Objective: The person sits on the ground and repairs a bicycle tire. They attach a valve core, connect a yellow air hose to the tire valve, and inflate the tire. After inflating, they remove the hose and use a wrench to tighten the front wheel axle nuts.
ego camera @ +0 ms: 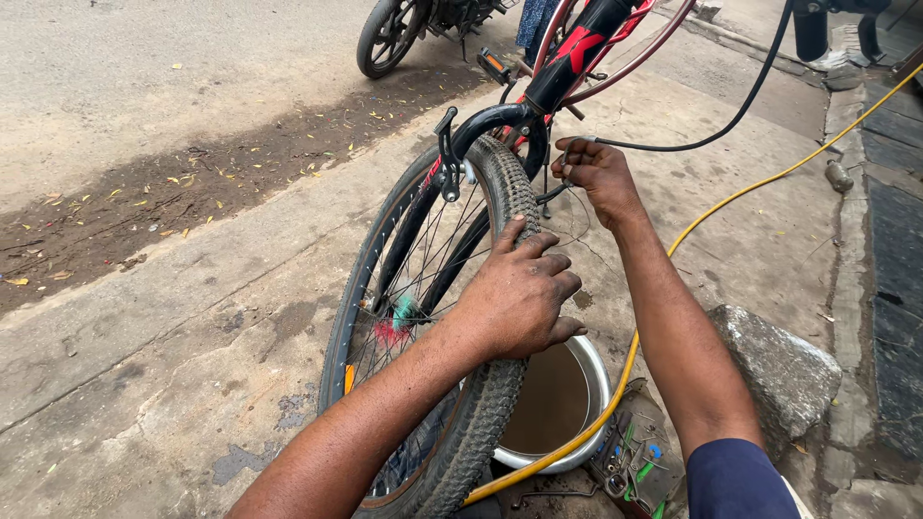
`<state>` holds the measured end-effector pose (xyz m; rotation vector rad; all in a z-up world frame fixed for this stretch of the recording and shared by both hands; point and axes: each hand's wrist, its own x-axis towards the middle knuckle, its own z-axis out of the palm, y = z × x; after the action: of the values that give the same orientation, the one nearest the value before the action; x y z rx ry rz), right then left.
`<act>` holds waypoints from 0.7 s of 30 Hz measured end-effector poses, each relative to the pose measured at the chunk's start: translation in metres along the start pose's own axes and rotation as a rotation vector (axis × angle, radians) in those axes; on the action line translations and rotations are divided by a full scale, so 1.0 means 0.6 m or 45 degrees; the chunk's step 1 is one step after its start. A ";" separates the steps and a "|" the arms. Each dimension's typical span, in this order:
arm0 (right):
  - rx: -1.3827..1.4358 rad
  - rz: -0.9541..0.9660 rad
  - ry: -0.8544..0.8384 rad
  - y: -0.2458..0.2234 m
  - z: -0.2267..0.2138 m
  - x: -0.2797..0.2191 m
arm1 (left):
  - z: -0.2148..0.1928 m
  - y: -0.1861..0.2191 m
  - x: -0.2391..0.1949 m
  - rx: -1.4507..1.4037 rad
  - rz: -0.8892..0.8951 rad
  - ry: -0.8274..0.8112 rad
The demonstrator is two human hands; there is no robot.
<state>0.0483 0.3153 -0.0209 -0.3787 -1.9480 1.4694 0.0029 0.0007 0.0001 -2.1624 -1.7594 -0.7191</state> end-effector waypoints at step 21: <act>-0.222 -0.093 0.253 -0.010 0.044 0.017 | -0.026 -0.220 0.003 -0.267 -0.925 0.434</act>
<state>0.0244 0.3001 -0.0161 -0.5051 -1.9129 1.1732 -0.1278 0.0253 0.0002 -1.3344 -2.3361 -1.3883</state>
